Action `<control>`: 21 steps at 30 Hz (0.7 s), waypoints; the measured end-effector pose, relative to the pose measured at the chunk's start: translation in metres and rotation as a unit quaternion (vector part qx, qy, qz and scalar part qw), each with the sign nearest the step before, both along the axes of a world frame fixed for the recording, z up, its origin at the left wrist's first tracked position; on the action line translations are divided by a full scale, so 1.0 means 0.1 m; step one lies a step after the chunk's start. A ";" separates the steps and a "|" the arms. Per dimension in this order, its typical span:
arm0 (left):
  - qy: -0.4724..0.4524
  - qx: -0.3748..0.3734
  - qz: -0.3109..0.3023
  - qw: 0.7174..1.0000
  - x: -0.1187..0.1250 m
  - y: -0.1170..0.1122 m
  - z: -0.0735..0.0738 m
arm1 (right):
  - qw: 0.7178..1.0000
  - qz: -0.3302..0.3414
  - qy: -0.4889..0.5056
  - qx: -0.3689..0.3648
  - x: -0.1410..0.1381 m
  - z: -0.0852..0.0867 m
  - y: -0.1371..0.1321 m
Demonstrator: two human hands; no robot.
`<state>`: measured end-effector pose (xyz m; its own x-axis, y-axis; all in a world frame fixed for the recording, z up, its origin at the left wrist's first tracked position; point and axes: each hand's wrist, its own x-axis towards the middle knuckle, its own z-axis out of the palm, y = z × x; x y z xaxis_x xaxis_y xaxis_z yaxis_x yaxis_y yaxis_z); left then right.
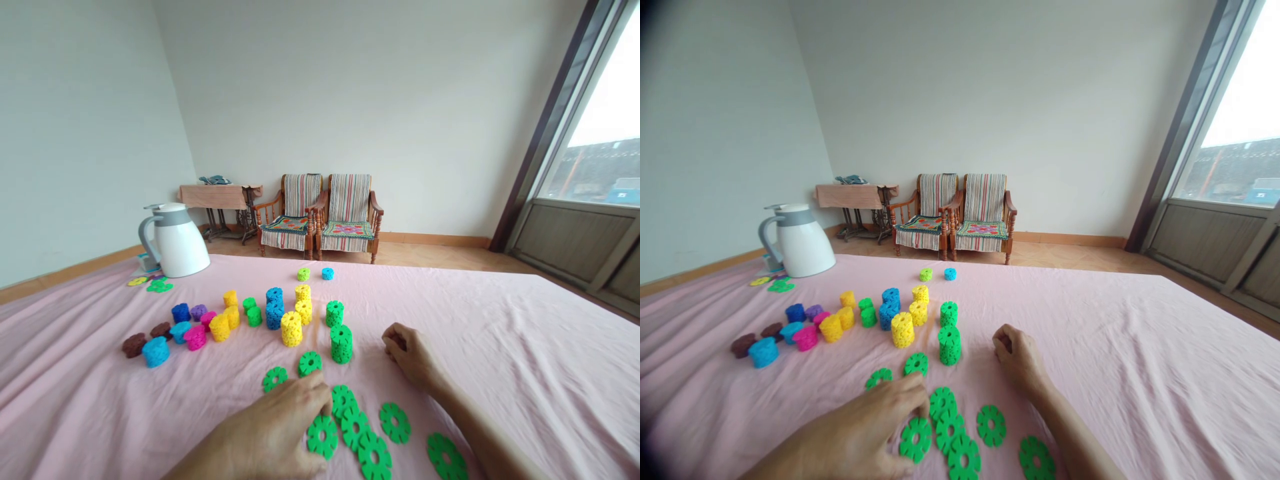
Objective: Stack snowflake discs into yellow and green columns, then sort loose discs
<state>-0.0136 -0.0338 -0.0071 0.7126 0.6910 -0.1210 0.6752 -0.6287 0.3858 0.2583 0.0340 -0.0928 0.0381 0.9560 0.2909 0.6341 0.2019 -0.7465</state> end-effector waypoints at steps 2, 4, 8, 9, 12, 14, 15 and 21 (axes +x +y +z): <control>0.015 0.009 0.007 1.000 0.04 -0.03 0.02 | 1.000 -0.001 0.001 -0.001 0.00 0.00 0.00; 0.025 0.020 0.013 0.999 0.08 -0.07 0.03 | 1.000 -0.001 0.005 -0.003 -0.01 0.01 0.00; 0.020 0.046 0.019 0.999 0.07 -0.08 0.02 | 1.000 -0.004 0.012 -0.006 -0.01 0.02 0.00; 0.013 0.052 0.021 0.998 0.05 -0.05 0.02 | 1.000 -0.004 0.012 -0.005 -0.01 0.01 0.00; -0.018 0.076 0.044 0.996 -0.01 0.11 0.04 | 1.000 0.000 0.007 0.000 -0.01 0.01 0.00; -0.044 0.095 0.073 0.992 -0.05 0.24 0.05 | 1.000 0.000 0.006 0.000 -0.01 0.00 0.00; -0.056 0.106 0.088 0.989 -0.05 0.30 0.05 | 1.000 -0.001 0.007 0.000 -0.01 0.00 0.00; -0.086 0.152 0.136 0.975 -0.02 0.43 -0.01 | 1.000 -0.003 0.013 -0.003 -0.01 -0.01 0.01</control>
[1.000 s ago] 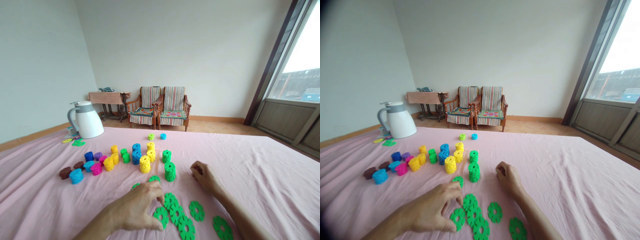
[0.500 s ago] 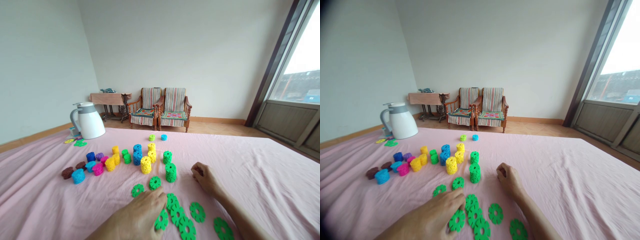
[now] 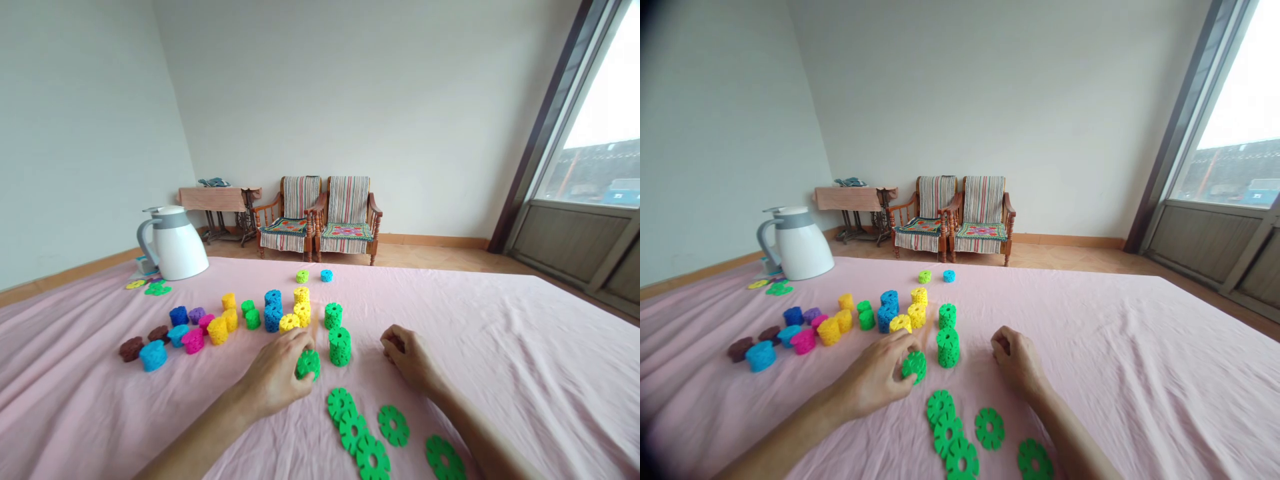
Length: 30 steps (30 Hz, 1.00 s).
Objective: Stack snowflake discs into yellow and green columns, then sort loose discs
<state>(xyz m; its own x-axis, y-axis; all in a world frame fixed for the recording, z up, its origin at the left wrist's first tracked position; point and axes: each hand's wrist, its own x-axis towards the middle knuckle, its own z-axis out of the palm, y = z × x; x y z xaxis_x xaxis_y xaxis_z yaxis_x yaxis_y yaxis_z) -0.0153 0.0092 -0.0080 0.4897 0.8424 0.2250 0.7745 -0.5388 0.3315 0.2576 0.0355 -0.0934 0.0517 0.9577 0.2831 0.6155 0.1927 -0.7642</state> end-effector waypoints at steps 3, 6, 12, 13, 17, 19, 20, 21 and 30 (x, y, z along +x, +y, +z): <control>0.011 0.000 -0.005 1.000 0.01 -0.01 -0.02 | 1.000 -0.008 0.006 0.001 -0.01 0.01 0.00; 0.020 -0.004 -0.007 1.000 0.01 0.00 -0.03 | 1.000 -0.010 0.011 0.002 -0.01 0.01 -0.01; 0.026 -0.016 -0.010 0.999 -0.01 0.01 -0.04 | 1.000 -0.002 -0.002 0.003 0.00 0.00 -0.01; 0.028 -0.016 -0.012 0.999 -0.02 0.01 -0.04 | 1.000 0.000 -0.005 0.005 0.00 0.00 0.00; 0.023 -0.017 -0.018 0.999 -0.05 0.01 -0.05 | 1.000 0.003 -0.012 0.006 0.01 -0.01 0.00; 0.013 -0.018 -0.018 1.000 -0.06 -0.02 -0.03 | 1.000 0.001 -0.009 0.004 0.00 0.00 0.00; 0.006 -0.017 -0.020 1.000 -0.06 -0.04 -0.02 | 1.000 0.000 -0.006 0.003 0.00 0.01 0.00; 0.000 -0.019 -0.026 0.999 -0.05 -0.07 -0.01 | 1.000 -0.002 -0.004 0.003 0.00 0.01 -0.01; 0.013 -0.108 -0.178 0.978 0.14 -0.31 0.06 | 1.000 0.002 -0.009 0.004 0.00 0.02 -0.02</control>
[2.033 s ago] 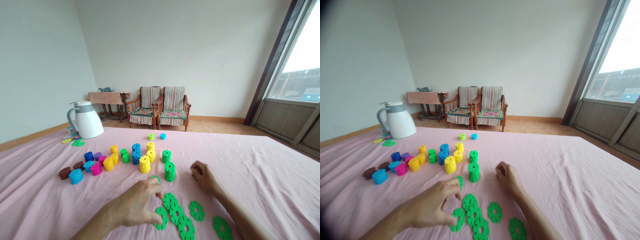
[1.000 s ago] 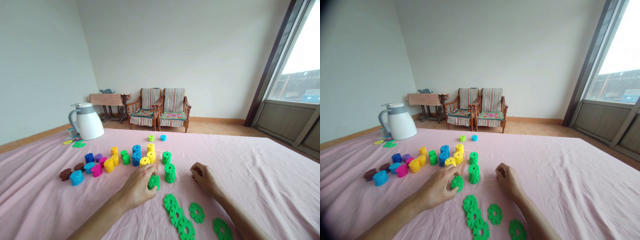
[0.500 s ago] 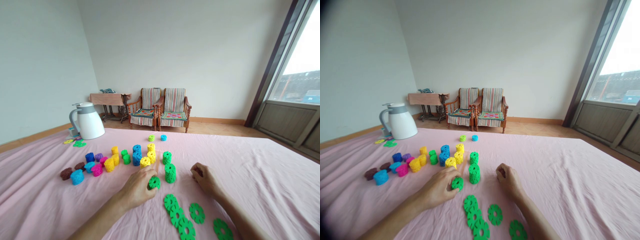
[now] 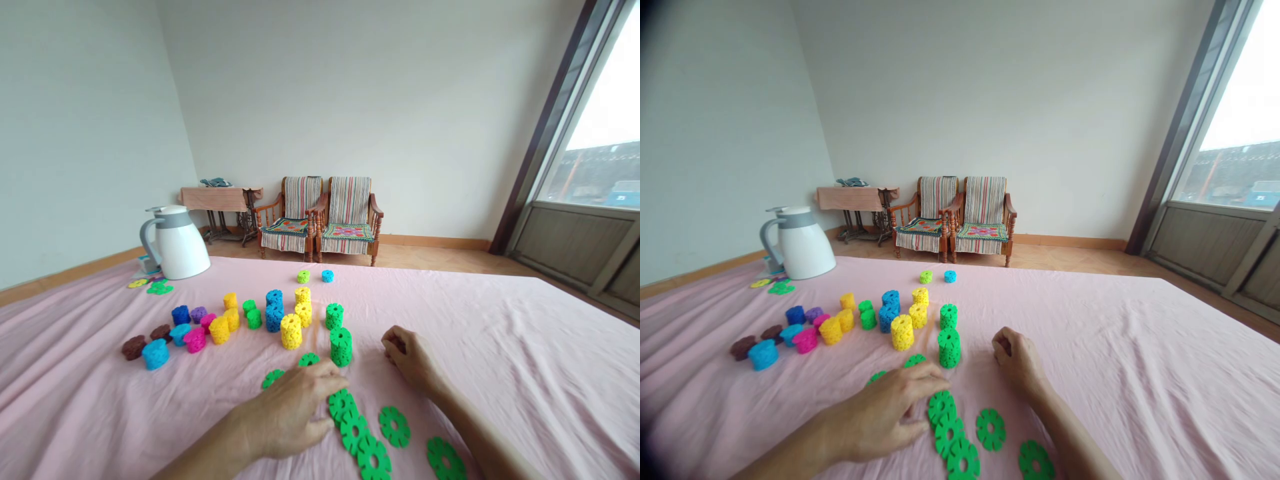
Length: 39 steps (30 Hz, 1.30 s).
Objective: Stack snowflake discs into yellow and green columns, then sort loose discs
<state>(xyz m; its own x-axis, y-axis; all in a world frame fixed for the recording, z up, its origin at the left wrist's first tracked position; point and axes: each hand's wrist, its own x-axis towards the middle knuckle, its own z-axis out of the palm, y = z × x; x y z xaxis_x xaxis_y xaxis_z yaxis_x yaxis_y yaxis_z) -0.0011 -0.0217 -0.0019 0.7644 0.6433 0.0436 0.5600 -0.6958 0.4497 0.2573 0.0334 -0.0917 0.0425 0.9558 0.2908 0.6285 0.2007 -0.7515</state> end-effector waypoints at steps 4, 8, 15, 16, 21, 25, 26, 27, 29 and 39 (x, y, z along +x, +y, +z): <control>0.008 -0.025 -0.017 0.999 0.06 0.02 0.00 | 1.000 0.003 -0.004 0.001 0.01 -0.02 0.01; 0.015 -0.016 -0.020 1.000 0.12 0.05 -0.06 | 1.000 0.002 -0.005 0.001 0.01 -0.02 0.02; -0.015 0.022 0.033 0.999 0.02 0.14 -0.03 | 1.000 0.000 -0.004 0.000 0.01 -0.03 0.03; -0.025 0.032 0.050 0.998 -0.02 0.17 0.00 | 1.000 0.000 -0.003 -0.001 0.01 -0.04 0.03; -0.022 0.083 0.116 0.990 -0.18 0.35 0.03 | 1.000 0.002 -0.004 -0.003 0.01 -0.04 0.03; 0.008 0.091 0.112 0.989 -0.22 0.40 -0.07 | 1.000 0.004 -0.003 -0.002 0.01 -0.03 0.02; 0.011 0.095 0.111 0.989 -0.23 0.40 -0.09 | 1.000 0.004 -0.003 -0.001 0.01 -0.03 0.02; 0.013 0.098 0.110 0.989 -0.23 0.40 -0.11 | 1.000 0.004 -0.004 -0.001 0.01 -0.04 0.02; 0.017 0.100 0.108 0.989 -0.23 0.40 -0.13 | 1.000 0.003 -0.005 0.001 0.01 -0.04 0.03; 0.030 0.076 0.098 0.992 -0.24 0.39 -0.13 | 1.000 0.003 -0.009 0.005 0.02 -0.06 0.04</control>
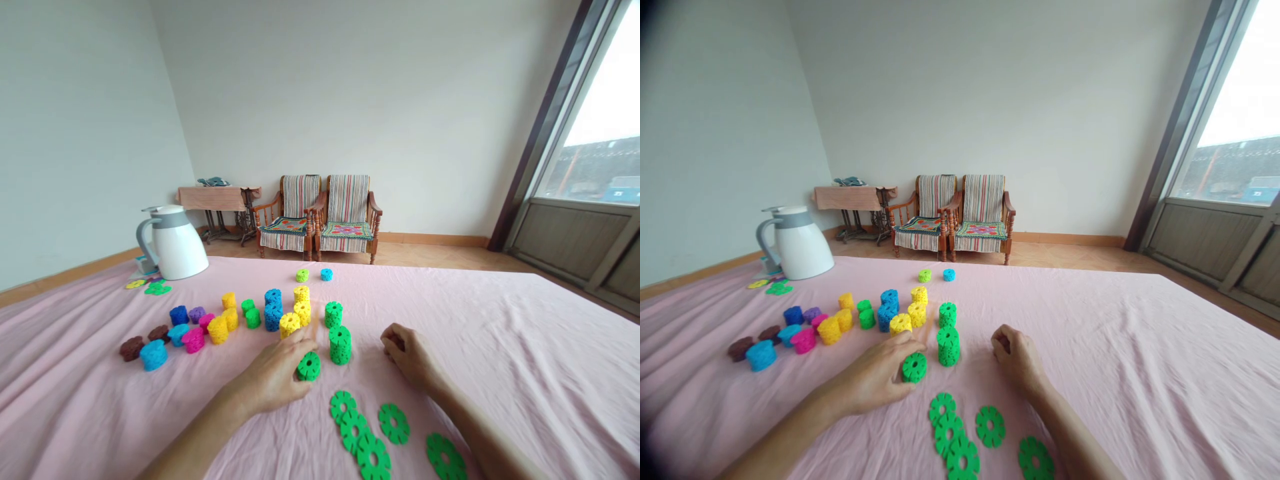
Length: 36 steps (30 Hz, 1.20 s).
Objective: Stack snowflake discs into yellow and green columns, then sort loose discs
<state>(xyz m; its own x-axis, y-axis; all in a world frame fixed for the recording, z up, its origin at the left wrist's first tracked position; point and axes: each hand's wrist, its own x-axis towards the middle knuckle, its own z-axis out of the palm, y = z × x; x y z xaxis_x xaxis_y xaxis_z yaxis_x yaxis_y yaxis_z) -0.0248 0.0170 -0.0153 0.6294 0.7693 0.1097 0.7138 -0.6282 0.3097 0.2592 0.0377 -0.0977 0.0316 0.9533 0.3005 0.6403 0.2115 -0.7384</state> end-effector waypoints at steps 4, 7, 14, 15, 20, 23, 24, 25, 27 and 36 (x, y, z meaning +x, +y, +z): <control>0.009 -0.002 -0.004 1.000 0.02 -0.02 0.00 | 1.000 -0.004 0.004 -0.004 0.00 0.00 0.00; 0.007 0.003 -0.005 1.000 0.04 -0.03 0.00 | 1.000 -0.003 -0.001 0.000 0.00 0.01 -0.02; -0.019 0.001 0.011 1.000 0.07 0.00 -0.08 | 1.000 -0.003 -0.006 -0.003 -0.01 0.04 -0.04; -0.024 0.001 0.011 1.000 0.07 0.00 -0.09 | 1.000 -0.003 -0.005 -0.004 -0.01 0.05 -0.04; -0.039 0.007 0.004 0.999 0.10 0.00 -0.10 | 1.000 -0.005 -0.005 -0.001 -0.02 0.06 -0.05; -0.041 0.014 0.000 0.999 0.11 0.00 -0.11 | 1.000 -0.007 -0.006 0.002 -0.02 0.05 -0.04; -0.040 0.015 0.002 0.999 0.11 -0.01 -0.11 | 1.000 -0.007 -0.006 0.001 -0.02 0.05 -0.03; -0.037 0.016 0.005 0.999 0.11 -0.01 -0.10 | 1.000 -0.008 -0.006 0.000 -0.02 0.05 -0.03; -0.033 0.012 0.008 0.999 0.11 -0.01 -0.10 | 1.000 -0.007 -0.008 -0.001 -0.01 0.05 -0.03; -0.048 -0.032 0.000 0.998 -0.03 0.02 -0.06 | 1.000 -0.004 -0.016 0.002 -0.02 0.07 -0.06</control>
